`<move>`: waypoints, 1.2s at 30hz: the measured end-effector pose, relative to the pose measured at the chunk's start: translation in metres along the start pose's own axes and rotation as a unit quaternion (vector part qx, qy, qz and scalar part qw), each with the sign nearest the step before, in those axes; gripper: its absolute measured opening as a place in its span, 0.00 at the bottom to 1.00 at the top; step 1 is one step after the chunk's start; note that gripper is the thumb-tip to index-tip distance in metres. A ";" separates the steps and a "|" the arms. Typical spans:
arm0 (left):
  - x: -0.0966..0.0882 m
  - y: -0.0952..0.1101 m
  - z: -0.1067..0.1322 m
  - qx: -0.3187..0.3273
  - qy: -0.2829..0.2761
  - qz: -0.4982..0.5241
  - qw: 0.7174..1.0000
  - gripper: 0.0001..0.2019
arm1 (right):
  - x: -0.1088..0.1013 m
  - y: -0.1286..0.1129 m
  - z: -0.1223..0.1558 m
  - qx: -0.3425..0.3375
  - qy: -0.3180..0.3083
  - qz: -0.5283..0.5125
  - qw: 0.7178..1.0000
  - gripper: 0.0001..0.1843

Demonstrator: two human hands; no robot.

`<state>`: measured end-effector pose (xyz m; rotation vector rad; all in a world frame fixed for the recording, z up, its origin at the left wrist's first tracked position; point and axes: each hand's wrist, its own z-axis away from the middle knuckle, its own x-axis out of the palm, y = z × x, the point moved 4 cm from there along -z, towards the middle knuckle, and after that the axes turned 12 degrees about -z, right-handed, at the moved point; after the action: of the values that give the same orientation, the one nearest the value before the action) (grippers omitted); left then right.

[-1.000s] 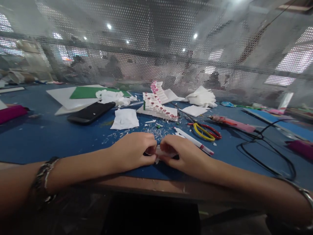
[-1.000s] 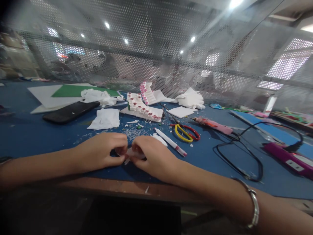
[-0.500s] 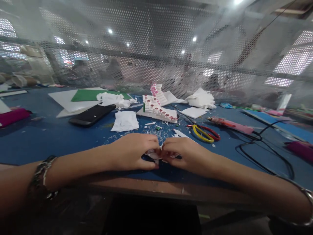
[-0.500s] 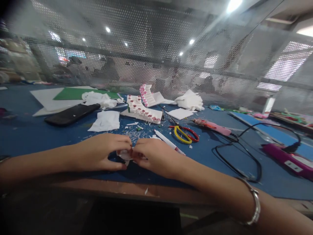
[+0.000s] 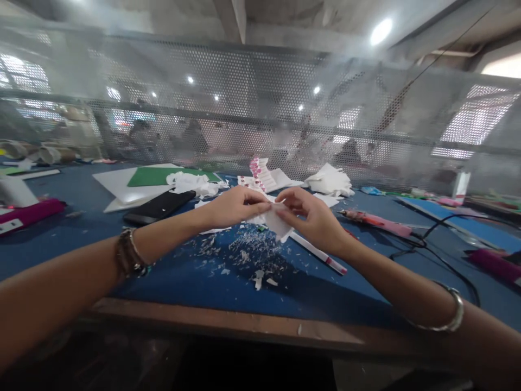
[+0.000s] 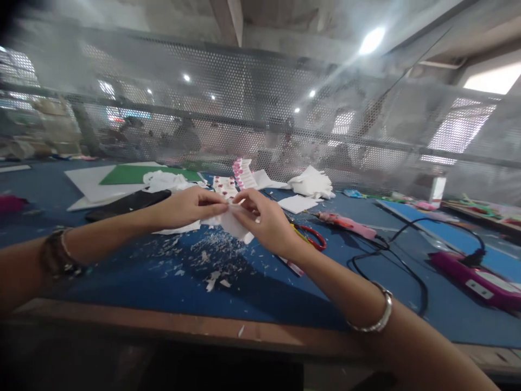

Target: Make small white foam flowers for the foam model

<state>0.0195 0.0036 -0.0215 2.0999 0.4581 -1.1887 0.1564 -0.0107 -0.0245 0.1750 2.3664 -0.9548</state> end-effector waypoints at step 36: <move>0.036 -0.003 0.007 -0.064 0.067 0.209 0.973 0.07 | 0.000 0.003 0.017 -0.023 0.044 0.051 0.997 0.07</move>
<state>0.0319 -0.0002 -0.0559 2.0393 0.1331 -0.7587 0.1651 -0.0200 -0.0362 0.3235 2.4310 -0.8595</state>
